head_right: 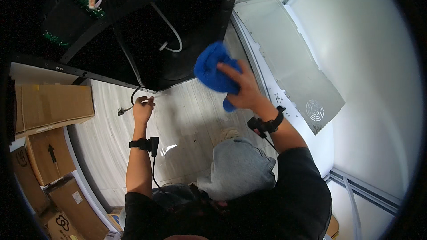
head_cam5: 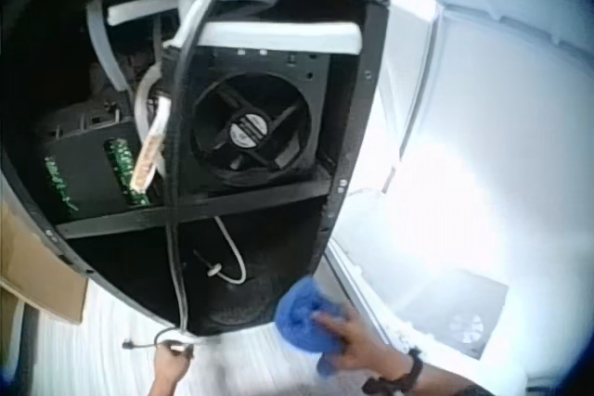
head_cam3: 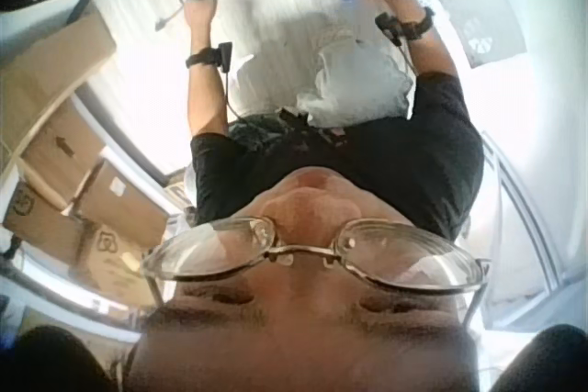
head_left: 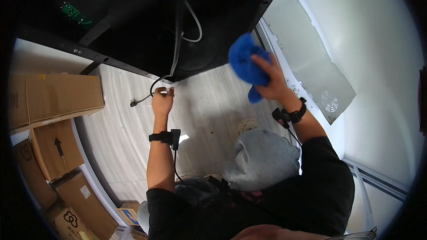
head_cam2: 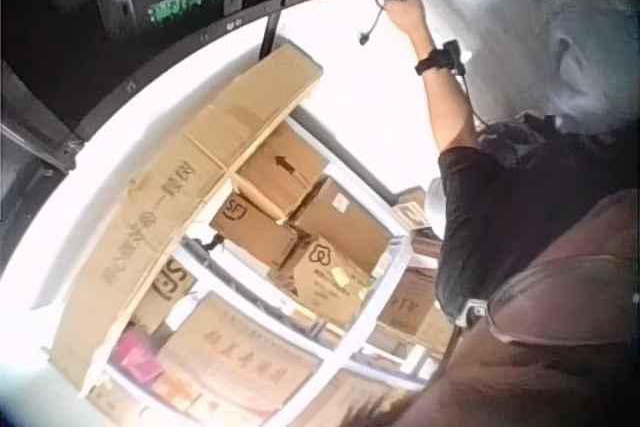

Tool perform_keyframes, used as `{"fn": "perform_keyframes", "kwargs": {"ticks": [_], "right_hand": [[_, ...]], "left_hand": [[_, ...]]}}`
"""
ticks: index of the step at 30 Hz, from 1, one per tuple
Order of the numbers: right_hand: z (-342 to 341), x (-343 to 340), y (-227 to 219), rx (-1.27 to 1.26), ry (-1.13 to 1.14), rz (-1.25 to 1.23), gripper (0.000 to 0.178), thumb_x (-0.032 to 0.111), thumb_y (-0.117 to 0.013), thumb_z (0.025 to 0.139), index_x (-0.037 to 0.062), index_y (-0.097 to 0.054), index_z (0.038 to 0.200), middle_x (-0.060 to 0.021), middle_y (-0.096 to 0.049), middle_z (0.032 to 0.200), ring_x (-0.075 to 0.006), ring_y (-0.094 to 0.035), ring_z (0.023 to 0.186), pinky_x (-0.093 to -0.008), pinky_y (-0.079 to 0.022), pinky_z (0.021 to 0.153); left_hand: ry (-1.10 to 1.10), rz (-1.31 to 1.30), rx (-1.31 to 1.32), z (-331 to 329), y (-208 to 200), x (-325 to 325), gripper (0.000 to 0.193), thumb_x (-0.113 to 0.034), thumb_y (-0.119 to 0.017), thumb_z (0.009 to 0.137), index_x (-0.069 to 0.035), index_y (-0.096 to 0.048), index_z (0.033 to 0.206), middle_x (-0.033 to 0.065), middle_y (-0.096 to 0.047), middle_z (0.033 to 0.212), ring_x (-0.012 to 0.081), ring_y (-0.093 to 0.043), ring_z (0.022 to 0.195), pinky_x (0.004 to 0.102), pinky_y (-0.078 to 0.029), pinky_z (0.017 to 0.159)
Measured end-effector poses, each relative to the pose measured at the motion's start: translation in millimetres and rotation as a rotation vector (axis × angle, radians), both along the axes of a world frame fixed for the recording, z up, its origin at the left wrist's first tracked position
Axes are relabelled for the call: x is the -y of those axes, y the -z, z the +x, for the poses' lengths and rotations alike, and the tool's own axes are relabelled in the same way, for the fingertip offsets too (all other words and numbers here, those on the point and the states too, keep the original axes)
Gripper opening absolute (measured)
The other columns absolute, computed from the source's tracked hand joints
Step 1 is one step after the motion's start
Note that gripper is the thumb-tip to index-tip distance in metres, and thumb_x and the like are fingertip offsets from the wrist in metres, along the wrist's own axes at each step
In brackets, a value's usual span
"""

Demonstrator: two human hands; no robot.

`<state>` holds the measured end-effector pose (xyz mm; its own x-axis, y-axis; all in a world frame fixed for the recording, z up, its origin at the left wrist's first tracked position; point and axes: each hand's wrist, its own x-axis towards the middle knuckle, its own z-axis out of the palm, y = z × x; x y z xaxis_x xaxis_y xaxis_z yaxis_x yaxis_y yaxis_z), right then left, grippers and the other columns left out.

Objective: The person wipes the interior of a black electronic device with a blue cloth, then uses a screwdriver to fasten screws into the device's casing. The person handles the device and a metal plate during the process.

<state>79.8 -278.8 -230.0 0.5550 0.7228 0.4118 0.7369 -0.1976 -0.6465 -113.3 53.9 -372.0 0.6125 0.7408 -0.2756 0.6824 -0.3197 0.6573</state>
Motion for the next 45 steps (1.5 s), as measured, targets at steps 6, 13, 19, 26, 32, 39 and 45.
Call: {"fn": "perform_keyframes", "kwargs": {"ticks": [6, 13, 19, 26, 32, 39, 45], "right_hand": [[51.6, -17.4, -63.0, 0.569, 0.217, 0.283, 0.078, 0.002, -0.064, 0.054, 0.0158, -0.055, 0.131, -0.0234, -0.049, 0.121, -0.0399, -0.050, 0.102, -0.0438, -0.046, 0.088], [77.2, -33.7, -74.4, 0.701, 0.186, 0.325, 0.083, 0.005, -0.071, 0.063, 0.0174, -0.042, 0.140, -0.0142, -0.044, 0.118, -0.0312, -0.043, 0.105, -0.0412, -0.041, 0.085], [77.3, -45.0, -39.6, 0.640, 0.234, 0.366, 0.074, 0.009, -0.075, 0.062, 0.0266, -0.055, 0.131, -0.0162, -0.047, 0.122, -0.0340, -0.054, 0.102, -0.0393, -0.050, 0.080], [65.1, -33.4, 62.8, 0.395, 0.242, 0.162, 0.074, 0.009, -0.074, 0.058, 0.0344, -0.059, 0.126, -0.0191, -0.049, 0.120, -0.0384, -0.057, 0.103, -0.0424, -0.054, 0.079], [57.2, -23.3, 139.2, 0.243, 0.239, -0.138, 0.071, 0.008, -0.071, 0.063, 0.0394, -0.058, 0.124, -0.0175, -0.047, 0.122, -0.0385, -0.056, 0.103, -0.0464, -0.051, 0.083], [46.1, -24.8, 199.8, -0.065, 0.244, -0.364, 0.065, -0.001, -0.064, 0.066, 0.0301, -0.059, 0.123, -0.0180, -0.047, 0.125, -0.0398, -0.052, 0.111, -0.0454, -0.050, 0.088], [44.4, -33.8, 233.1, -0.121, 0.275, -0.442, 0.056, 0.000, -0.065, 0.067, 0.0282, -0.064, 0.116, -0.0140, -0.048, 0.118, -0.0383, -0.052, 0.105, -0.0452, -0.049, 0.085]], "left_hand": [[0.410, -0.415, 0.377, 56.4, -59.0, 60.6, 0.034, -0.017, -0.063, 0.091, 0.001, -0.054, 0.119, 0.0060, -0.067, 0.100, 0.0131, -0.062, 0.091, 0.0254, -0.049, 0.076], [0.604, -0.460, 0.766, 141.1, -173.1, 107.7, 0.050, -0.037, -0.043, 0.101, -0.002, -0.045, 0.136, 0.0144, -0.052, 0.134, 0.0234, -0.049, 0.125, 0.0356, -0.039, 0.104], [0.561, -0.720, 0.642, 176.8, -167.5, 114.6, 0.074, -0.059, -0.014, 0.099, -0.003, -0.042, 0.138, 0.0166, -0.053, 0.133, 0.0283, -0.042, 0.131, 0.0403, -0.032, 0.111], [0.611, -0.737, 0.532, 179.9, -150.8, 108.1, 0.078, -0.064, -0.016, 0.096, -0.005, -0.048, 0.135, 0.0154, -0.054, 0.130, 0.0270, -0.047, 0.125, 0.0422, -0.029, 0.110], [0.602, -0.434, 0.499, 185.0, -128.4, 121.9, 0.051, -0.046, -0.042, 0.099, -0.004, -0.061, 0.120, 0.0088, -0.061, 0.108, 0.0179, -0.057, 0.099, 0.0289, -0.046, 0.086], [0.599, -0.431, 0.569, 191.4, -116.2, 126.2, 0.031, -0.030, -0.057, 0.097, -0.002, -0.062, 0.111, -0.0010, -0.060, 0.093, 0.0074, -0.052, 0.086, 0.0225, -0.043, 0.080], [0.581, -0.282, 0.570, 199.9, -109.7, 126.9, 0.023, -0.023, -0.058, 0.097, -0.001, -0.063, 0.097, -0.0023, -0.055, 0.083, 0.0061, -0.049, 0.076, 0.0216, -0.043, 0.071]]}}
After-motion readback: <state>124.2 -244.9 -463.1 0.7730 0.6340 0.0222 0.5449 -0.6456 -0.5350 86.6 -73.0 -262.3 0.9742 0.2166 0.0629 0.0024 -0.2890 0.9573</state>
